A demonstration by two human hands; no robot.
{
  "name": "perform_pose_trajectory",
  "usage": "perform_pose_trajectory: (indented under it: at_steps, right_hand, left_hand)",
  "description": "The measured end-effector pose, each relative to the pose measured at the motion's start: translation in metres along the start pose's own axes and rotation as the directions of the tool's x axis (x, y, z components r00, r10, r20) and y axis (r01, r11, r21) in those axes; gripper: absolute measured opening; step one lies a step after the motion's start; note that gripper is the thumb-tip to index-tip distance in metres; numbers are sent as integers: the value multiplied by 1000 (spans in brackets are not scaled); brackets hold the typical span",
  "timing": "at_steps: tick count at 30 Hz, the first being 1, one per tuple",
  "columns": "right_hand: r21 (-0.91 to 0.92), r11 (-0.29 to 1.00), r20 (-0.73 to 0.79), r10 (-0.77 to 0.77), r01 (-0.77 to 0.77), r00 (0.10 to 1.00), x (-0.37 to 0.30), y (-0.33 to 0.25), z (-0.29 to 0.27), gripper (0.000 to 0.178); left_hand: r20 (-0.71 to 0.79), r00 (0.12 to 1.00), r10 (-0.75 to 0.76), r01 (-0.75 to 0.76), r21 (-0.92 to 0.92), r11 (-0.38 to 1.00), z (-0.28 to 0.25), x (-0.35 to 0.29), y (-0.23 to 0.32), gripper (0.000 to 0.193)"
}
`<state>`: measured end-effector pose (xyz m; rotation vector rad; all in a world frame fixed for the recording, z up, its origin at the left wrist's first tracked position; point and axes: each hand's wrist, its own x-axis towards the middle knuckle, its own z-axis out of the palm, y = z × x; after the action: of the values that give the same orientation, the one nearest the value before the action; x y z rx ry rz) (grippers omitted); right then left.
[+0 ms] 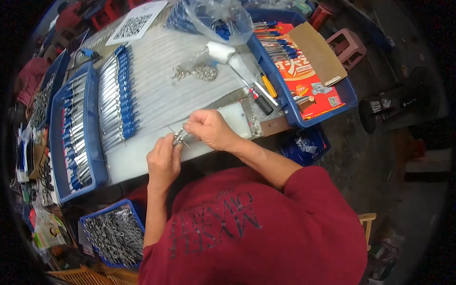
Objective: Assembling small metal components and spring clips at a manual workstation using a handheld applicator tool.
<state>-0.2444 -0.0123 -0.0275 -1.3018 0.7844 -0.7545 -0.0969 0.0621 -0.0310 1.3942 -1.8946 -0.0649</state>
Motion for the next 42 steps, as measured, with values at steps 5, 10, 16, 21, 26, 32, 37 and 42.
perform_pose_trajectory:
  at_steps: [5,10,16,21,26,32,37,42]
  right_hand:
    - [29,1000,-22,2,-1,1000,5,-8,-2,18]
    - [-528,819,-91,-318,225,944,40,-31,-37,20]
    - [-886,461,-377,-671,-38,638,140,-75,-124,18]
    - [-961,198,-257,-368,-194,894,205,-46,-169,22]
    - [-995,-2,95,-112,95,989,225,-28,-180,20]
    - [-974,-63,224,-168,216,960,240,-22,-192,15]
    - [-1000,-14,8,-227,5,974,236,-42,-176,20]
    - [-982,145,-165,-369,-118,915,236,-41,-180,21]
  left_hand:
    - [5,1000,1,-1,-38,999,0,7,-4,26]
    - [0,999,-41,41,-3,999,-1,6,-13,24]
    - [27,998,-57,54,86,995,13,6,-27,23]
    - [38,995,-90,87,74,993,11,8,-25,24]
    - [74,991,-107,102,67,993,10,7,-28,26]
    - [71,994,-83,76,91,993,13,5,-32,26]
    - [69,993,-97,92,64,994,13,5,-33,27]
    - [50,994,-94,92,44,995,13,5,-33,27]
